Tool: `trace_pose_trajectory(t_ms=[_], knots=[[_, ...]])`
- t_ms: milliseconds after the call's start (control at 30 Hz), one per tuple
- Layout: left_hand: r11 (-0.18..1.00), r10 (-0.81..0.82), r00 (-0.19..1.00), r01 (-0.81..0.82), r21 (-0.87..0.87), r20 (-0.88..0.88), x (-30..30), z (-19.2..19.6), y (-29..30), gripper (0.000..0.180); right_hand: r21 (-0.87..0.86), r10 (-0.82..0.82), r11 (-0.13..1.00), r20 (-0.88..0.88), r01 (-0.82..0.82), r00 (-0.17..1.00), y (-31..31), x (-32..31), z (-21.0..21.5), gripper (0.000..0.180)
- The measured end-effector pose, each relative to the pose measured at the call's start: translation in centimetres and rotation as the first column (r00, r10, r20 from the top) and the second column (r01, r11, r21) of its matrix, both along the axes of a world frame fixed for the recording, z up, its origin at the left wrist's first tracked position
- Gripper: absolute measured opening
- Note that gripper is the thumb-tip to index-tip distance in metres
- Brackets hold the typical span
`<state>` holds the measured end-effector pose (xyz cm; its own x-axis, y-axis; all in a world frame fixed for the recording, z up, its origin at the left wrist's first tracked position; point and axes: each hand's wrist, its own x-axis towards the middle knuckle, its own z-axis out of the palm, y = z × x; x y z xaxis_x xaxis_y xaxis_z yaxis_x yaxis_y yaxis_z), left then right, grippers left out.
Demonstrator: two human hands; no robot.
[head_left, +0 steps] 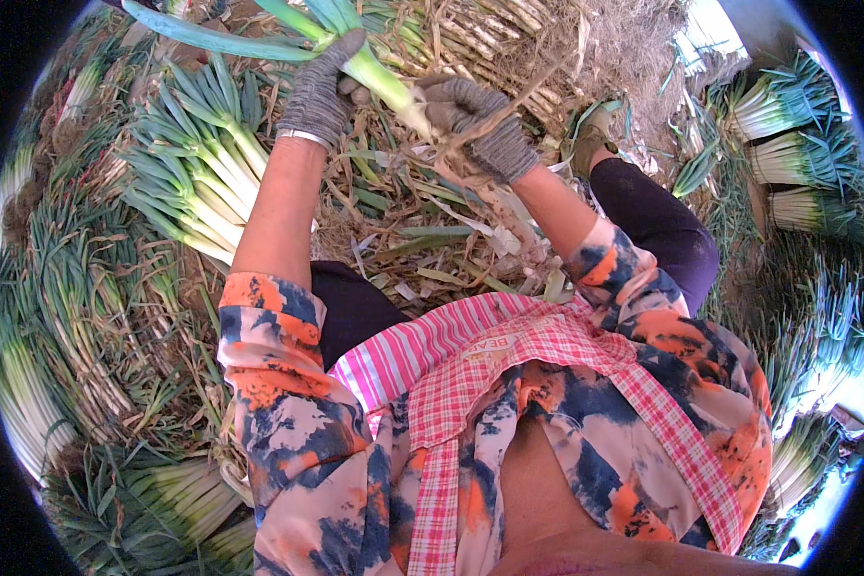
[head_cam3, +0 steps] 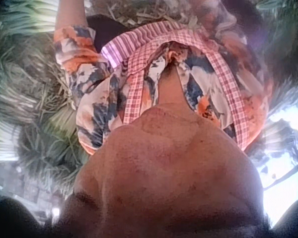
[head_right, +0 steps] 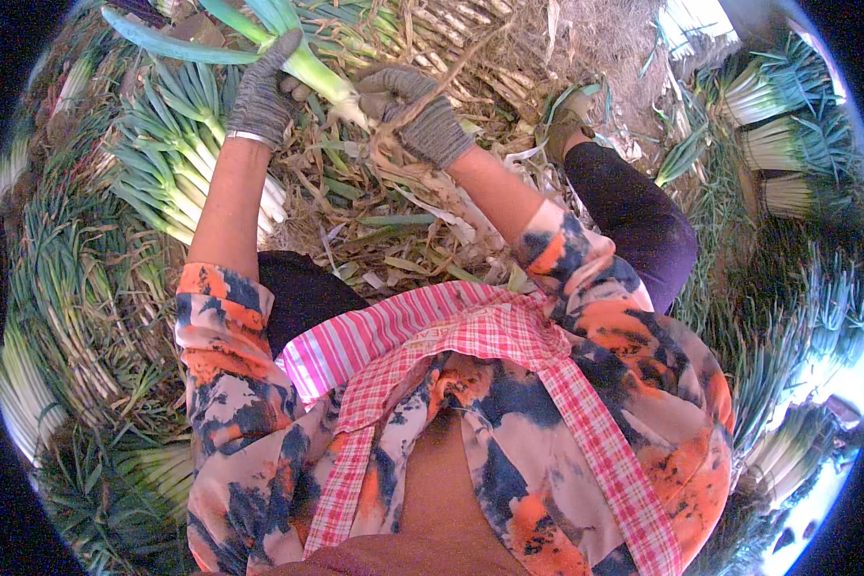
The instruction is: The person cleans leeks by hand while sitting on the floor, stripping off the dirty outer layers and removing soil from the white stems.
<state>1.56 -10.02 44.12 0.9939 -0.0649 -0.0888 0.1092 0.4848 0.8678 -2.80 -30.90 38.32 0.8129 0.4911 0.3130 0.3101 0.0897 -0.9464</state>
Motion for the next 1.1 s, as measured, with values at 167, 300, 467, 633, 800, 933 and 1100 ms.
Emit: trace_pose_trajectory(t_ms=[167, 300, 467, 633, 800, 933, 1100], knots=[[0.920, 0.310, 0.948, -0.279, -0.275, 0.073, 2.5, -0.8, 3.5, 0.032, 0.160, -0.032, 0.986, -0.071, 0.043, 0.997, -2.3, -1.6, -1.7, 0.055], [0.910, 0.283, 0.959, -0.263, -0.320, 0.017, 3.4, -1.9, 8.3, 0.028, -0.234, 0.104, 0.966, -0.050, -0.112, 0.993, -3.4, -4.2, 0.5, 0.073], [0.818, 0.497, 0.865, -0.493, -0.296, -0.068, 3.3, -0.5, 12.3, 0.018, -0.966, 0.275, 0.233, 0.178, 0.115, 0.945, -7.7, -7.9, -6.7, 0.046], [0.783, 0.574, 0.819, -0.556, -0.279, -0.022, 1.5, -1.0, 14.5, 0.015, -0.998, 0.204, 0.050, 0.057, 0.047, 0.977, -13.7, -10.9, -8.3, 0.025], [0.766, 0.526, 0.850, -0.489, -0.417, -0.030, 1.9, -1.9, 21.3, 0.021, -0.928, 0.362, -0.342, -0.273, -0.145, 0.891, -22.3, -13.6, -11.6, 0.026], [0.747, 0.496, 0.863, -0.481, -0.459, -0.098, 0.9, -2.4, 21.0, 0.026, -0.957, 0.335, 0.289, 0.095, -0.007, 0.937, -17.4, -5.9, -9.2, 0.030], [0.716, 0.223, 0.968, -0.081, -0.694, 0.117, 1.7, -1.5, 18.8, 0.031, -0.291, 0.083, 0.940, -0.314, -0.179, 0.946, -4.7, -1.9, 0.0, 0.039]])
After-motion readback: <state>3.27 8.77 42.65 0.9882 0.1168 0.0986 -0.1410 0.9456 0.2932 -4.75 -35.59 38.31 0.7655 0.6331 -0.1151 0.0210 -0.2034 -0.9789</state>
